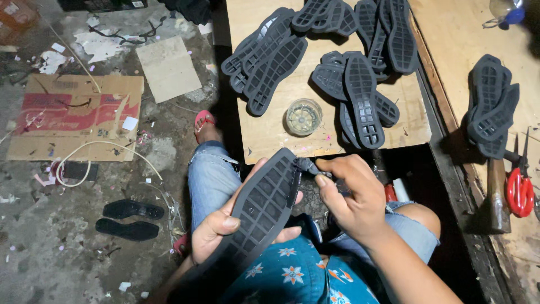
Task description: The person sits on the floor of a shoe workshop and opens a white plastic jug of glue. They hold a black rubber shoe sole in one hand, dip a small applicator into a shallow glue container, and spread glue over the textured underside of the sole, setting finished soles on the floor and repeating with more soles.
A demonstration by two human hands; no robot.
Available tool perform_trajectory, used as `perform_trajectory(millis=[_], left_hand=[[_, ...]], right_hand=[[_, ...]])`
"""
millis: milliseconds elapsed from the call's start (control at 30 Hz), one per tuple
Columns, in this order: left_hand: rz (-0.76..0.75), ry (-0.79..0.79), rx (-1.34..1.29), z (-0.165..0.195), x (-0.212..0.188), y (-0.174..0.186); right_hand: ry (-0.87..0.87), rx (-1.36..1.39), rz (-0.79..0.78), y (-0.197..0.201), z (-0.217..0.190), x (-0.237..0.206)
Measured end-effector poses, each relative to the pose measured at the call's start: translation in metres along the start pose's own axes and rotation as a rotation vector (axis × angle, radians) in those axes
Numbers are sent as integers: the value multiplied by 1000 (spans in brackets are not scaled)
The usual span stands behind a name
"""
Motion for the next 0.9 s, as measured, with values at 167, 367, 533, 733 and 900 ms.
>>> perform_trajectory(millis=[167, 367, 533, 733, 900], left_hand=[[-25, 11, -73, 3, -1, 3], [-47, 86, -76, -1, 1, 4], [-28, 76, -103, 3, 2, 7], [19, 128, -56, -2, -1, 14], [114, 102, 27, -2, 1, 22]], right_hand=[[93, -18, -9, 3, -4, 0], [49, -25, 11, 0, -2, 6], [19, -31, 12, -3, 0, 6], [34, -72, 25, -6, -12, 8], [278, -43, -65, -14, -45, 9]])
Point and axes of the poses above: each hand's wrist, its own x-axis towards the middle knuckle, its own y-axis out of the back of the hand, z = x × y, the point moved 4 cm from there along x, towards the middle knuckle, and after that the axes turned 9 degrees about -x, right-handed, at the moved point
